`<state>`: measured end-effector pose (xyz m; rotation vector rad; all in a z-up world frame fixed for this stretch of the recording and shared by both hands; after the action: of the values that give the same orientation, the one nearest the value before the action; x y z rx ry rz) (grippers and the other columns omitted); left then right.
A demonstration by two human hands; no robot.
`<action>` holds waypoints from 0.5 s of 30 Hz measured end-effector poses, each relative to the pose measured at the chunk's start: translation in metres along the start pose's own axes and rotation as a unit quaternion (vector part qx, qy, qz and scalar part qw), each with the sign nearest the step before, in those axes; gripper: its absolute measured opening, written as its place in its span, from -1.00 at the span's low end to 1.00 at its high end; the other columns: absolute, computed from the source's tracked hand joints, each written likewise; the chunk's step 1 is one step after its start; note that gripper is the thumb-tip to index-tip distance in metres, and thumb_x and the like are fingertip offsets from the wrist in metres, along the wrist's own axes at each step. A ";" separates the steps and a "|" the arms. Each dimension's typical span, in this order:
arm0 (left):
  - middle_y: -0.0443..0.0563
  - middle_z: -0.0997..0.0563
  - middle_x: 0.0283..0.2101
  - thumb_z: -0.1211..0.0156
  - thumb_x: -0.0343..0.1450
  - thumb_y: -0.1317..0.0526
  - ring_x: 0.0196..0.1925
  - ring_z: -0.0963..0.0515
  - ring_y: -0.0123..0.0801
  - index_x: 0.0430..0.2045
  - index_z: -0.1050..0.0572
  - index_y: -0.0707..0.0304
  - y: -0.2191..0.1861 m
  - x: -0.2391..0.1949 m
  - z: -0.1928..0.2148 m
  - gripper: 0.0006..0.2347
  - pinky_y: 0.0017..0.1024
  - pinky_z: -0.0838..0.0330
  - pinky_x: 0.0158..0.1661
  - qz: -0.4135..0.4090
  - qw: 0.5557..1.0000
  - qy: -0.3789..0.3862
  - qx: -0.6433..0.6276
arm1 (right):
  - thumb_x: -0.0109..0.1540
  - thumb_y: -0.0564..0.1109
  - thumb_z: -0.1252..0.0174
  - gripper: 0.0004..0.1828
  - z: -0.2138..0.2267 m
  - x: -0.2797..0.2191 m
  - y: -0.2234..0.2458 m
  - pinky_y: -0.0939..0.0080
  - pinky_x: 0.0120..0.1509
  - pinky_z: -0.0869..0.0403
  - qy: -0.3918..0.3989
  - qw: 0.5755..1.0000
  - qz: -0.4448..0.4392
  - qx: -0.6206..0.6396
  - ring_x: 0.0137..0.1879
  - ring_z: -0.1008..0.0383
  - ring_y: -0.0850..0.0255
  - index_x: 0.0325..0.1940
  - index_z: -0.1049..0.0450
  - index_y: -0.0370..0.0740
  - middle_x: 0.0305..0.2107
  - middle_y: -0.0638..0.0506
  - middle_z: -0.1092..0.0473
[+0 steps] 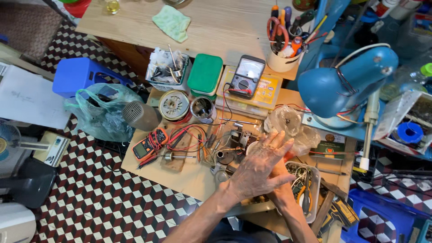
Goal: The person handles small electrical components and tools on a cluttered workbench, using a multimeter and screwdriver to test and adjust parts. They move items aside, pick up and examine components, and place them back on the table.
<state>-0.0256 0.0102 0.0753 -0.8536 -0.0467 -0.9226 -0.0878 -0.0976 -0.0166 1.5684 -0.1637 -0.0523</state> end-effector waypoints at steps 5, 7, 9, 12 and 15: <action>0.47 -0.24 0.45 -0.42 0.30 0.01 0.51 -0.22 0.21 0.45 -0.13 0.28 0.021 -0.001 0.037 -0.18 -0.04 -0.15 0.43 0.066 0.996 -0.033 -0.049 | 0.10 -0.29 -0.27 -0.11 -0.012 0.030 0.037 0.09 0.46 -0.25 -0.038 0.993 0.015 -0.113 0.39 -0.27 0.11 0.47 -0.06 -0.29 0.27 -0.17 -0.26; 0.43 -0.30 0.41 -0.44 0.30 0.03 0.46 -0.33 0.14 0.44 -0.13 0.27 0.034 0.000 0.050 -0.19 -0.12 -0.30 0.37 0.084 0.992 -0.041 -0.089 | 0.07 -0.25 -0.34 -0.11 -0.020 0.044 0.041 0.13 0.41 -0.35 -0.063 0.983 -0.020 -0.171 0.31 -0.37 0.16 0.42 -0.09 -0.27 0.18 -0.14 -0.33; 0.36 -0.40 0.37 -0.44 0.33 0.05 0.41 -0.46 0.05 0.44 -0.15 0.26 0.048 0.001 0.063 -0.22 -0.20 -0.43 0.32 0.087 0.988 -0.059 -0.112 | 0.08 -0.24 -0.36 -0.12 -0.032 0.058 0.043 0.15 0.40 -0.41 -0.074 0.977 -0.027 -0.197 0.29 -0.42 0.17 0.41 -0.11 -0.27 0.16 -0.14 -0.37; 0.26 -0.50 0.29 -0.42 0.36 0.07 0.23 -0.60 -0.01 0.41 -0.21 0.25 0.077 0.002 0.073 -0.28 -0.24 -0.53 0.14 0.105 0.984 -0.091 -0.112 | 0.07 -0.27 -0.36 -0.07 -0.051 0.080 0.044 0.09 0.44 -0.35 -0.075 0.969 0.005 -0.235 0.38 -0.34 0.07 0.45 -0.05 -0.34 0.25 -0.24 -0.30; 0.19 -0.53 0.23 -0.42 0.40 0.08 0.20 -0.62 -0.05 0.36 -0.26 0.22 0.138 0.021 0.088 -0.36 -0.26 -0.58 0.11 0.120 0.973 -0.189 -0.049 | 0.02 -0.28 -0.42 0.09 -0.069 0.096 0.051 -0.01 0.47 -0.19 -0.106 0.946 0.025 -0.306 0.47 -0.18 -0.09 0.50 0.06 -0.41 0.35 -0.38 -0.16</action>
<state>0.1136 0.0968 0.0571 -1.0928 -0.2240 -0.5310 0.0126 -0.0427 0.0413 0.9328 -0.3233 -0.2127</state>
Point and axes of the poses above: each hand's wrist, its own x-axis towards the middle knuckle, its own z-axis out of the back of the hand, y = z × x, the point moved 2 cm from there along x, towards the middle knuckle
